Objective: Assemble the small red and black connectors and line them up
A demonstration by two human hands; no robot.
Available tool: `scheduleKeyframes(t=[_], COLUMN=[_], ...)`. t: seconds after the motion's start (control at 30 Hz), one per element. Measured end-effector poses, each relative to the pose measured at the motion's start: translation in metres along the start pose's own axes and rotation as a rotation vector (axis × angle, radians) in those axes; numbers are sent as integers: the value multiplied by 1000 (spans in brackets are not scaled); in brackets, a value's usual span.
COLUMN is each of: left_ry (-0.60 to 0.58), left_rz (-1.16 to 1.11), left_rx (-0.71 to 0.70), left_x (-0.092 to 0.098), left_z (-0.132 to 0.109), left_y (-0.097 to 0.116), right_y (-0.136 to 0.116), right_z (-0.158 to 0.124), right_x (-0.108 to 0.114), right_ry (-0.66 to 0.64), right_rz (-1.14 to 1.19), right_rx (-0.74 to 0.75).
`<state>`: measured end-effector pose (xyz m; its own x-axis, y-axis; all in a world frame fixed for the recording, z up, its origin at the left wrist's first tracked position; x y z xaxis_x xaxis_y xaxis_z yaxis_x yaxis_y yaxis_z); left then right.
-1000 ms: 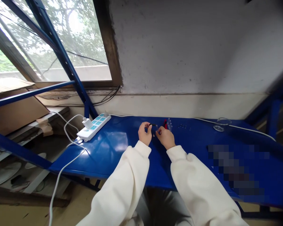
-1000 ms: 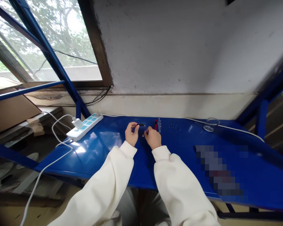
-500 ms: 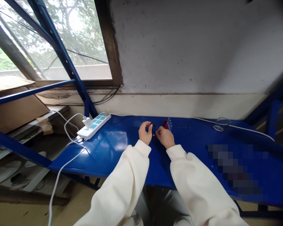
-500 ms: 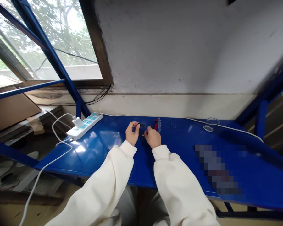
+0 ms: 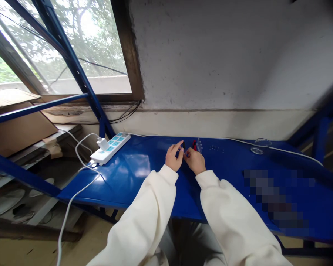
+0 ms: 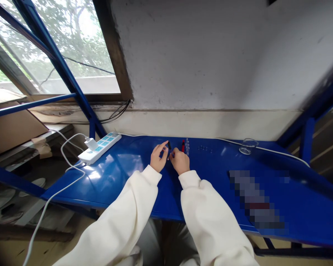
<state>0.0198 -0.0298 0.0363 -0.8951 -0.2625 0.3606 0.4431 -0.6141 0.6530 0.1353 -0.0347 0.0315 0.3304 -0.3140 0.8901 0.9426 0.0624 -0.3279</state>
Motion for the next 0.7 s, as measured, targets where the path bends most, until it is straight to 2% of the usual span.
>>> scheduleKeyframes(t=[0.2, 0.43, 0.7], left_ry=[-46, 35, 31], left_rz=[69, -55, -101], left_rx=[-45, 25, 98], left_x=[-2, -4, -7], left_z=[-2, 0, 1], left_y=[-2, -4, -9], right_y=[0, 0, 0], right_z=[0, -1, -1], right_x=[2, 4, 3], right_ry=[33, 65, 59], right_rz=[29, 55, 3], right_rx=[3, 27, 58])
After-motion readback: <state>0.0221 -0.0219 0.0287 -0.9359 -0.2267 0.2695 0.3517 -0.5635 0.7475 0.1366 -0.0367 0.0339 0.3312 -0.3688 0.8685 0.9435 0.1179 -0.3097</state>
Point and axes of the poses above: each hand's wrist, its own z-axis towards the middle knuckle, its own x-axis out of the back of the hand, y = z × x, the point moved 1 cm from there along z, towards the middle knuckle, and after that the axes turned 3 degrees about x, right-handed, at the moved point
